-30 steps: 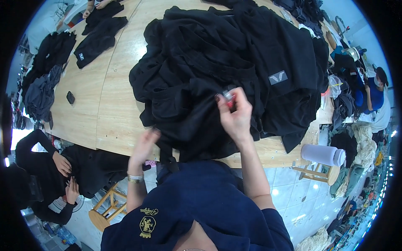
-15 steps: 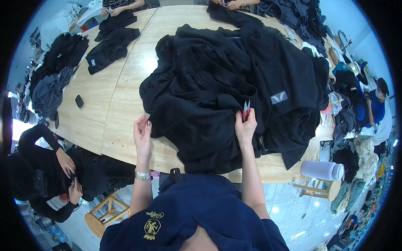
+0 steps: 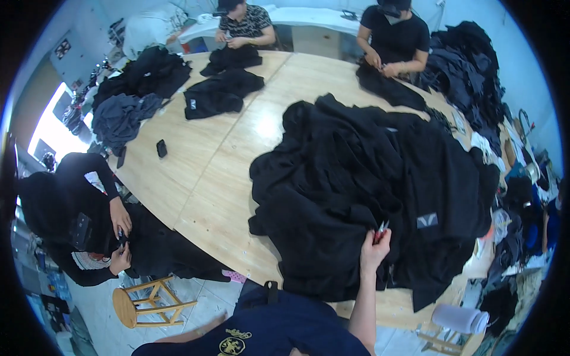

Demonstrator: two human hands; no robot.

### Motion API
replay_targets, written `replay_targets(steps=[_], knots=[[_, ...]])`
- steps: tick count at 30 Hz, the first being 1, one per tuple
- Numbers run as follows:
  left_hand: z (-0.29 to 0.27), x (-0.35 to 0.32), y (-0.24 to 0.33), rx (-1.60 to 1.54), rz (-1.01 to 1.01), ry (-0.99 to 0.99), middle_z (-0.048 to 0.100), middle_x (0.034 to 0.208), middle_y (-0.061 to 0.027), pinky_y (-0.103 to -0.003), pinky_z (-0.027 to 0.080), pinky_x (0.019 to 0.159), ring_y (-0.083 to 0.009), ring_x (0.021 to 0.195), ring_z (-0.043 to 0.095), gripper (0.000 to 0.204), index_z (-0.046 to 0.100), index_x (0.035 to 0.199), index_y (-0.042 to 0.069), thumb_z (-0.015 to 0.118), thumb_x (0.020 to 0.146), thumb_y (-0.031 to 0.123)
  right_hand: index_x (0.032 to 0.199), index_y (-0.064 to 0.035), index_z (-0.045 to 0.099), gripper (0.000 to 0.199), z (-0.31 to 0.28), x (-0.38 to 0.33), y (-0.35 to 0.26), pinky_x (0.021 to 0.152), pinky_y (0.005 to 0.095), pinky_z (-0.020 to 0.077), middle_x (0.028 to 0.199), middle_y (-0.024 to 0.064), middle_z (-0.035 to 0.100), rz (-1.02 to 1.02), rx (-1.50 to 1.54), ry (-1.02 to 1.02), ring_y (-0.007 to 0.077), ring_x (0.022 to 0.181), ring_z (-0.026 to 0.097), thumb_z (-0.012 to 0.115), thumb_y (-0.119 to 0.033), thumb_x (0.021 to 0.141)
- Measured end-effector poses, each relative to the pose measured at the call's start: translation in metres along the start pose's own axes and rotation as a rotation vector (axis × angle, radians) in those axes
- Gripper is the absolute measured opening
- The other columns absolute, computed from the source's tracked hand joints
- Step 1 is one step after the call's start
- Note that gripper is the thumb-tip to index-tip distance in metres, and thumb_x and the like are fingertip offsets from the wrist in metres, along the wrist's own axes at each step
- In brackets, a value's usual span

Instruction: Trimming loose threads from black garments using small snips.

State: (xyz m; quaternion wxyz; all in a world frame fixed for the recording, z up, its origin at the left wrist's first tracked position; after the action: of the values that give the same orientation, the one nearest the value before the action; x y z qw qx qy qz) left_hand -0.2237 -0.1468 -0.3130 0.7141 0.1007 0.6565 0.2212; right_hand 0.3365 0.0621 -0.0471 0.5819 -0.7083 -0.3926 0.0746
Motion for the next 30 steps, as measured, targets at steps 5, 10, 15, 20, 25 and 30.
replay_targets(steps=[5, 10, 15, 20, 25, 30], knots=[[0.000, 0.044, 0.019, -0.029, 0.077, -0.020, 0.059, 0.106, -0.0096, -0.034, 0.049, 0.070, -0.0208, 0.095, 0.057, 0.038, 0.054, 0.113, 0.009, 0.046, 0.091, 0.038, 0.077, -0.0022, 0.040, 0.019, 0.003, 0.001, -0.004, 0.047, 0.0278, 0.0294, 0.058, 0.0030, 0.035, -0.059, -0.051, 0.005, 0.0112, 0.052, 0.033, 0.057, -0.004, 0.082], [0.031, 0.060, 0.034, -0.051, 0.096, -0.060, 0.056, 0.109, -0.0100, -0.035, 0.047, 0.073, -0.0213, 0.098, 0.055, 0.039, 0.052, 0.116, 0.008, 0.046, 0.091, 0.038, 0.077, -0.0023, 0.039, 0.019, 0.004, 0.004, 0.000, 0.047, 0.0280, 0.0291, 0.058, 0.0024, 0.035, -0.025, -0.039, 0.000, 0.0111, 0.053, 0.033, 0.058, -0.004, 0.082], [0.024, 0.037, 0.030, -0.157, 0.146, -0.001, 0.053, 0.113, -0.0105, -0.035, 0.046, 0.075, -0.0217, 0.101, 0.052, 0.040, 0.050, 0.118, 0.008, 0.046, 0.091, 0.038, 0.087, -0.0010, 0.046, 0.013, 0.010, -0.002, 0.017, 0.051, 0.0243, 0.0322, 0.066, -0.0013, 0.037, -0.001, 0.023, -0.015, 0.0086, 0.059, 0.035, 0.058, -0.003, 0.083], [0.019, -0.002, 0.001, -0.337, 0.208, 0.109, 0.051, 0.116, -0.0109, -0.035, 0.044, 0.078, -0.0222, 0.104, 0.050, 0.042, 0.048, 0.120, 0.008, 0.046, 0.091, 0.038, 0.100, 0.0038, 0.049, 0.020, -0.004, 0.000, 0.044, 0.056, 0.0216, 0.0354, 0.073, -0.0006, 0.040, -0.037, 0.069, 0.053, 0.0083, 0.064, 0.039, 0.059, -0.003, 0.083], [0.038, -0.017, -0.009, -0.414, 0.213, 0.122, 0.048, 0.119, -0.0113, -0.036, 0.043, 0.081, -0.0226, 0.107, 0.048, 0.044, 0.045, 0.122, 0.008, 0.046, 0.091, 0.038, 0.110, 0.0079, 0.047, 0.032, -0.001, 0.000, 0.041, 0.059, 0.0248, 0.0398, 0.079, 0.0042, 0.049, -0.140, -0.105, 0.056, 0.0133, 0.067, 0.044, 0.060, -0.005, 0.084], [0.072, -0.009, 0.030, -0.343, 0.174, 0.032, 0.045, 0.123, -0.0118, -0.036, 0.041, 0.084, -0.0231, 0.111, 0.045, 0.046, 0.043, 0.124, 0.008, 0.046, 0.091, 0.038, 0.103, 0.0061, 0.048, 0.026, 0.000, 0.007, 0.038, 0.057, 0.0256, 0.0383, 0.075, 0.0037, 0.046, -0.081, -0.037, -0.002, 0.0128, 0.065, 0.042, 0.060, -0.006, 0.083]])
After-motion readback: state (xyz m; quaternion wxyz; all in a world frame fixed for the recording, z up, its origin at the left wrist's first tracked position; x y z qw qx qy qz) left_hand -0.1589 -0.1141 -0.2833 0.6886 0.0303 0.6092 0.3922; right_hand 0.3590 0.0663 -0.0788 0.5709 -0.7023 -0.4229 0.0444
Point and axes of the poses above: each hand's wrist, its own x-axis towards the middle knuckle, its own z-axis out of the palm, y = z × x, the point moved 8 cm from there along x, towards the middle knuckle
